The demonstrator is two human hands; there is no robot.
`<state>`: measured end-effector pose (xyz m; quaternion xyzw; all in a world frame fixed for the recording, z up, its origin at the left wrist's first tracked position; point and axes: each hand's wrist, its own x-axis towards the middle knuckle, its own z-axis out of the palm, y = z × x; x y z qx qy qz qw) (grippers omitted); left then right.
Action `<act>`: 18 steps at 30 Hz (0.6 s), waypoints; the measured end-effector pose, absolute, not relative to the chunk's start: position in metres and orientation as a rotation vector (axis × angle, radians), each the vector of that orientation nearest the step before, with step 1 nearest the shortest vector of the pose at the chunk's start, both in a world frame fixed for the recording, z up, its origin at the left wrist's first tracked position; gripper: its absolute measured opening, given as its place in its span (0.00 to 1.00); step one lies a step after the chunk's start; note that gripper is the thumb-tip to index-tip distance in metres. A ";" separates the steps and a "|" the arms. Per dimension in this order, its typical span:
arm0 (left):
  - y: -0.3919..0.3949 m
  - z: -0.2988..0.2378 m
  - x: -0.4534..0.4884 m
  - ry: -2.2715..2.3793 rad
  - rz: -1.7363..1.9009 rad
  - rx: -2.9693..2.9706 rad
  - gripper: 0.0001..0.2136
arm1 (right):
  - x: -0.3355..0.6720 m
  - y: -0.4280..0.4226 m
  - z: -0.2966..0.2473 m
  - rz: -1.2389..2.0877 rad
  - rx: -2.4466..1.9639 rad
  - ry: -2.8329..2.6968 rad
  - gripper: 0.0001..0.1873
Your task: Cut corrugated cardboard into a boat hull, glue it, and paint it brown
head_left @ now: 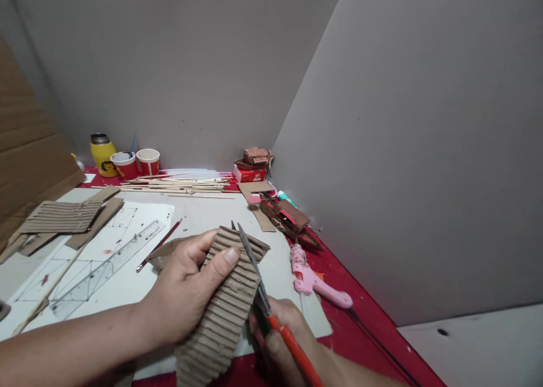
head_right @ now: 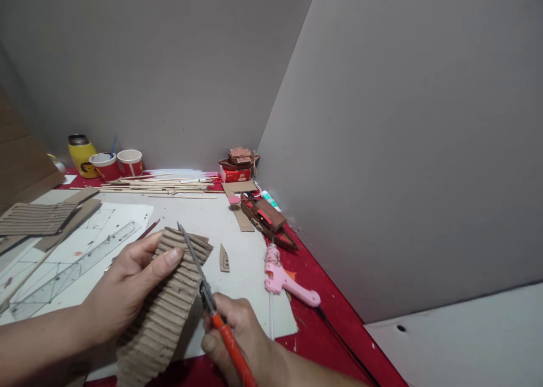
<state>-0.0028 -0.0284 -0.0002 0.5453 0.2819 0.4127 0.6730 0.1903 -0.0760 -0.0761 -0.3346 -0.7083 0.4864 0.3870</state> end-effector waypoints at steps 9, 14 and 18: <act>-0.025 0.016 -0.009 0.502 0.776 1.126 0.07 | 0.190 -0.077 -0.074 1.194 -0.850 -1.728 0.25; -0.011 0.028 -0.022 0.516 0.657 1.201 0.07 | 0.199 -0.077 -0.079 1.151 -0.965 -1.531 0.26; 0.001 0.024 -0.024 0.574 0.423 1.407 0.06 | 0.200 -0.075 -0.065 1.278 -1.006 -1.181 0.29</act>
